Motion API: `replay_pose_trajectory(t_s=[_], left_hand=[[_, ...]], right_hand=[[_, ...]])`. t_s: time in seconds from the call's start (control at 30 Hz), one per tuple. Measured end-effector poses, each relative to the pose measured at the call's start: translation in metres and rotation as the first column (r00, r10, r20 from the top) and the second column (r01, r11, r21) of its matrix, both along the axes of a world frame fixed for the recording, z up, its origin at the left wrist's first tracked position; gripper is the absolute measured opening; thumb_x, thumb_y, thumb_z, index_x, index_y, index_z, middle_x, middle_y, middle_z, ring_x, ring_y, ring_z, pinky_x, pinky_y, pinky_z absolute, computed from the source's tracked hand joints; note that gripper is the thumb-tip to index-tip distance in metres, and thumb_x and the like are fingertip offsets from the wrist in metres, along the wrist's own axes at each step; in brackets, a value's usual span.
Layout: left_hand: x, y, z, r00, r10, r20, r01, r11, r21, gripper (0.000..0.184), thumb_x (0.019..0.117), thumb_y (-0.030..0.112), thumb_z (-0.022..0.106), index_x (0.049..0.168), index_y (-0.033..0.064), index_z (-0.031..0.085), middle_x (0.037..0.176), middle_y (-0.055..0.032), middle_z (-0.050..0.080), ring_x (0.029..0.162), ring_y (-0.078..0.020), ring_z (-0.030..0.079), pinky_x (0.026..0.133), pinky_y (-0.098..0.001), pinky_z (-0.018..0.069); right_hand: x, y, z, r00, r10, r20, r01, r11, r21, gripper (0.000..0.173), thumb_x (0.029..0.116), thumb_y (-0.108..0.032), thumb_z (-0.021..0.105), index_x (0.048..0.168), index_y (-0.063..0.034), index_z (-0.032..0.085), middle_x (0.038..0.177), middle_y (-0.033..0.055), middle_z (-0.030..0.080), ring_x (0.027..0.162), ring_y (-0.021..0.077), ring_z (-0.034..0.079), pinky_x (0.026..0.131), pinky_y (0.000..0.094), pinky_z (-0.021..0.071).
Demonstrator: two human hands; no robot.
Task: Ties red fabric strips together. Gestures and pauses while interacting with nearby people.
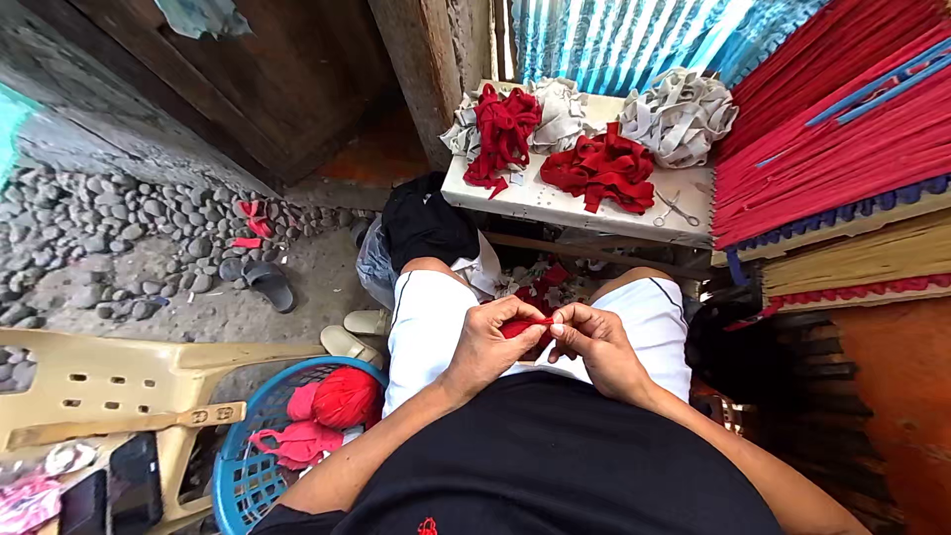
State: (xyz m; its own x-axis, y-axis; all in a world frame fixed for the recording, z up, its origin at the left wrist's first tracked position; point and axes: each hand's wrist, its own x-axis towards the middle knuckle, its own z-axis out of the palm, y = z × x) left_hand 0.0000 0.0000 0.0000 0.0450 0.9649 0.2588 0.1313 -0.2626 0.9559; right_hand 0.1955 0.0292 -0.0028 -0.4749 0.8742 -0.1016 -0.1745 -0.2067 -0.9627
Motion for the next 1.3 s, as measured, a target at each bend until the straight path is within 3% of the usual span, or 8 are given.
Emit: replay_pose_trajectory(t_s=[0.3,0.53,0.73,0.9,1.07,1.13,1.2,1.3], left_hand=[[-0.001,0.001,-0.009,0.982,0.015,-0.188,0.013,0.989,0.149,0.006,0.0869,0.008,0.074,0.089,0.0031,0.077,0.078,0.0004,0.067,0.072,-0.0035,0.063,0.066,-0.0198,0.0551],[-0.005,0.000,-0.010,0.942,0.042,-0.334,0.026,0.980,0.198,0.010,0.0887,0.011,0.071,0.089,0.0049,0.078,0.076,0.0003,0.065,0.070,-0.0037,0.061,0.063,-0.0208,0.0524],[-0.004,0.001,-0.011,0.907,-0.026,-0.420,0.123,0.971,0.204,0.015,0.0916,0.015,0.068,0.083,0.0053,0.077,0.072,-0.0002,0.062,0.067,-0.0053,0.058,0.061,-0.0223,0.0488],[-0.004,0.002,-0.014,0.958,-0.232,-0.168,0.217,0.970,-0.106,0.012,0.0892,0.016,0.071,0.086,0.0062,0.077,0.079,0.0024,0.069,0.074,-0.0001,0.063,0.068,-0.0192,0.0526],[-0.002,0.000,-0.008,0.902,-0.388,0.191,0.432,0.824,-0.367,0.002,0.0858,0.007,0.076,0.087,0.0049,0.076,0.080,0.0030,0.072,0.071,0.0008,0.064,0.066,-0.0185,0.0535],[-0.002,0.000,-0.004,0.889,-0.364,0.278,0.454,0.785,-0.421,0.002,0.0855,0.002,0.075,0.086,0.0042,0.076,0.077,0.0026,0.072,0.069,-0.0005,0.065,0.065,-0.0190,0.0549],[-0.006,0.000,0.000,0.886,-0.326,0.331,0.454,0.759,-0.467,0.004,0.0861,0.000,0.074,0.086,0.0043,0.076,0.072,0.0033,0.071,0.063,0.0001,0.063,0.060,-0.0178,0.0534],[-0.013,0.000,0.003,0.887,-0.290,0.361,0.446,0.744,-0.497,0.005,0.0867,0.001,0.073,0.085,0.0049,0.076,0.068,0.0043,0.068,0.055,0.0022,0.056,0.051,-0.0152,0.0459]], right_hand=[[0.000,0.001,0.002,1.000,0.031,-0.001,-0.031,0.999,-0.012,0.008,0.0947,0.007,0.063,0.102,0.0034,0.062,0.079,0.0119,0.070,0.069,0.0192,0.070,0.070,0.0351,0.0622],[0.010,0.011,0.004,0.939,-0.156,0.306,0.014,0.907,0.420,0.008,0.0959,-0.012,0.068,0.096,-0.0056,0.073,0.094,0.0050,0.068,0.079,0.0143,0.066,0.068,0.0290,0.0587],[0.004,0.009,-0.004,0.982,-0.058,0.183,0.001,0.954,0.298,0.004,0.0912,-0.005,0.074,0.092,-0.0020,0.075,0.096,0.0088,0.070,0.085,0.0179,0.068,0.076,0.0322,0.0604],[0.002,0.011,-0.006,0.990,0.057,0.126,-0.072,0.990,0.119,0.011,0.0979,-0.001,0.059,0.090,-0.0033,0.066,0.094,0.0058,0.067,0.088,0.0140,0.065,0.083,0.0336,0.0562],[0.002,0.025,-0.009,0.983,-0.137,-0.126,0.087,0.936,-0.340,0.026,0.1092,-0.009,0.035,0.094,-0.0067,0.057,0.079,0.0057,0.068,0.074,0.0202,0.071,0.078,0.0414,0.0615],[0.008,0.036,-0.008,0.963,-0.250,-0.102,0.184,0.884,-0.430,0.025,0.1114,-0.014,0.034,0.099,-0.0100,0.056,0.073,0.0017,0.064,0.060,0.0148,0.065,0.064,0.0342,0.0604],[0.018,0.047,-0.009,0.942,-0.329,-0.067,0.272,0.864,-0.423,0.022,0.1109,-0.016,0.036,0.100,-0.0138,0.055,0.070,-0.0038,0.059,0.052,0.0058,0.053,0.052,0.0221,0.0498],[0.044,0.065,-0.016,0.916,-0.402,-0.022,0.374,0.869,-0.323,0.018,0.1097,-0.015,0.038,0.100,-0.0160,0.054,0.070,-0.0078,0.054,0.051,0.0003,0.045,0.049,0.0154,0.0419]])
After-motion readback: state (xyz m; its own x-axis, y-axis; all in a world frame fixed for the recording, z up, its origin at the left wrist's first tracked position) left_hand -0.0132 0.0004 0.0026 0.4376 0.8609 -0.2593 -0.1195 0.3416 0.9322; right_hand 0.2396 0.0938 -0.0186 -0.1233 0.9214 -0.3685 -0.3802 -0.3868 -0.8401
